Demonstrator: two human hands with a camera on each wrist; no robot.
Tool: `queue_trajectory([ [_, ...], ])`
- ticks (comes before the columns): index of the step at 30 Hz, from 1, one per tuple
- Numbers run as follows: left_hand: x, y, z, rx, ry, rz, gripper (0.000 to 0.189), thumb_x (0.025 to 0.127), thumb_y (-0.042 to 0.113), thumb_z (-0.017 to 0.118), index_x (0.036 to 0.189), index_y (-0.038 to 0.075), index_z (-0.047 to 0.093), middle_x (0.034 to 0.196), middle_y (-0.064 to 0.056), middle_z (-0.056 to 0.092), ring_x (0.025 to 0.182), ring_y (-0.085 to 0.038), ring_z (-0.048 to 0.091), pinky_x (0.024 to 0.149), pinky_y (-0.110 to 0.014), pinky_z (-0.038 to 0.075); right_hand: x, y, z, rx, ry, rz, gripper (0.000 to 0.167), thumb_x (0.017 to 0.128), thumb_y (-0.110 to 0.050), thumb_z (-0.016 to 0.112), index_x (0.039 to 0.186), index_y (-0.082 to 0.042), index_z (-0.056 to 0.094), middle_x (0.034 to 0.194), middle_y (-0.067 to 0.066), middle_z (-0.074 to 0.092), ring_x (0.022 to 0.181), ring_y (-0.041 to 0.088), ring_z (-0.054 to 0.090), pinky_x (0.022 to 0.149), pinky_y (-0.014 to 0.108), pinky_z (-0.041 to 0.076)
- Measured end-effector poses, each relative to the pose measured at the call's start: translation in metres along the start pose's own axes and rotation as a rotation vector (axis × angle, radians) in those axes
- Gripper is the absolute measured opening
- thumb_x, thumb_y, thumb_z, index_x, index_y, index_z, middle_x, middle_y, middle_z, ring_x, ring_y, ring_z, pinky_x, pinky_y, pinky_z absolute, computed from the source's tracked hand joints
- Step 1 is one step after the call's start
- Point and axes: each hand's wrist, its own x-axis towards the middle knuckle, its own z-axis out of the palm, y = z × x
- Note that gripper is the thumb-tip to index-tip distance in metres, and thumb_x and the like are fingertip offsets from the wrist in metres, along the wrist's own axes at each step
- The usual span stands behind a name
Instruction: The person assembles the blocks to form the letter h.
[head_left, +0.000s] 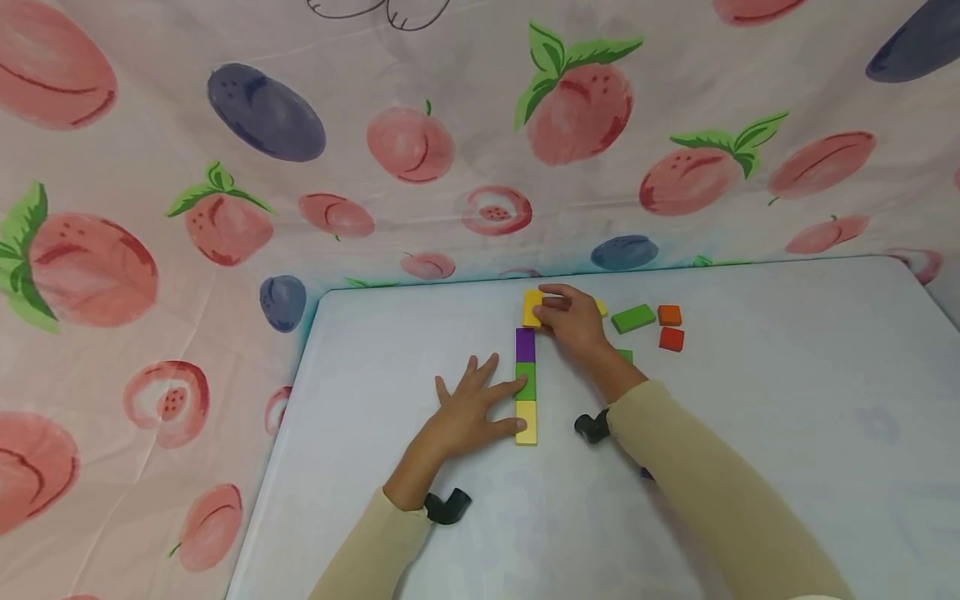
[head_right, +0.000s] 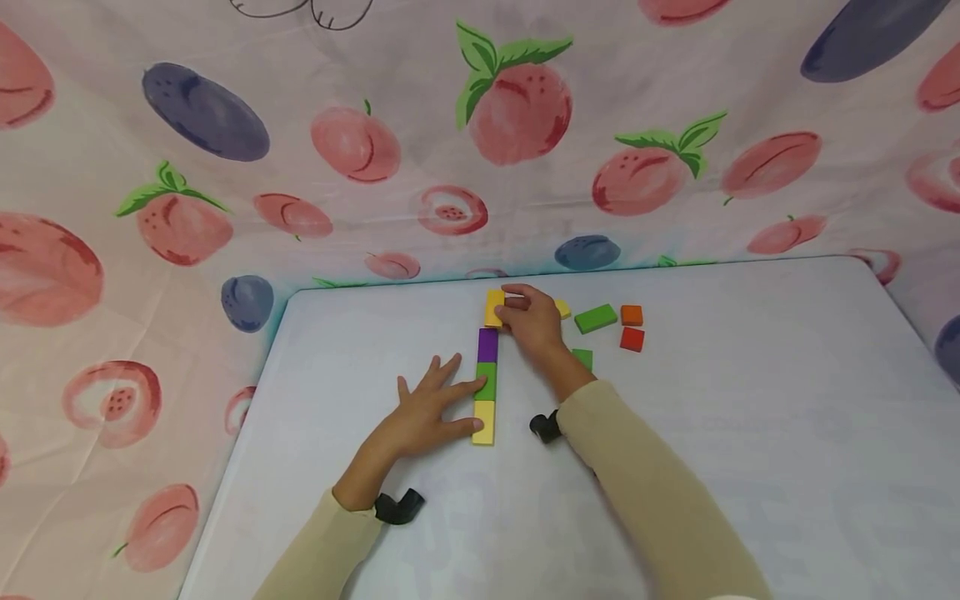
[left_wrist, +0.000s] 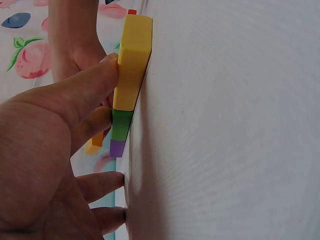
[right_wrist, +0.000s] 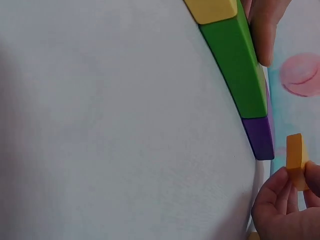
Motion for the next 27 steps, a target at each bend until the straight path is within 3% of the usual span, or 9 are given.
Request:
queue_trajectory([
  [10, 0.0, -0.002, 0.001, 0.008, -0.003, 0.0, 0.063, 0.091, 0.057, 0.069, 0.149, 0.041, 0.051, 0.172, -0.008, 0.019, 0.16, -0.04, 0.004, 0.109, -0.085, -0.003, 0.001, -0.001, 0.008, -0.049, 0.012, -0.016, 0.047, 0.099, -0.016, 0.067, 0.146, -0.021, 0.058, 0.138, 0.011, 0.063, 0.121, 0.026, 0.065, 0.101, 0.039, 0.055],
  [27, 0.0, -0.002, 0.002, 0.005, 0.005, 0.004, 0.062, 0.092, 0.056, 0.069, 0.149, 0.041, 0.051, 0.172, -0.008, 0.019, 0.159, -0.041, 0.005, 0.109, -0.085, -0.003, 0.01, 0.001, 0.012, -0.163, 0.045, 0.004, 0.044, 0.1, -0.016, 0.067, 0.143, -0.019, 0.061, 0.135, 0.011, 0.066, 0.117, 0.027, 0.069, 0.097, 0.038, 0.057],
])
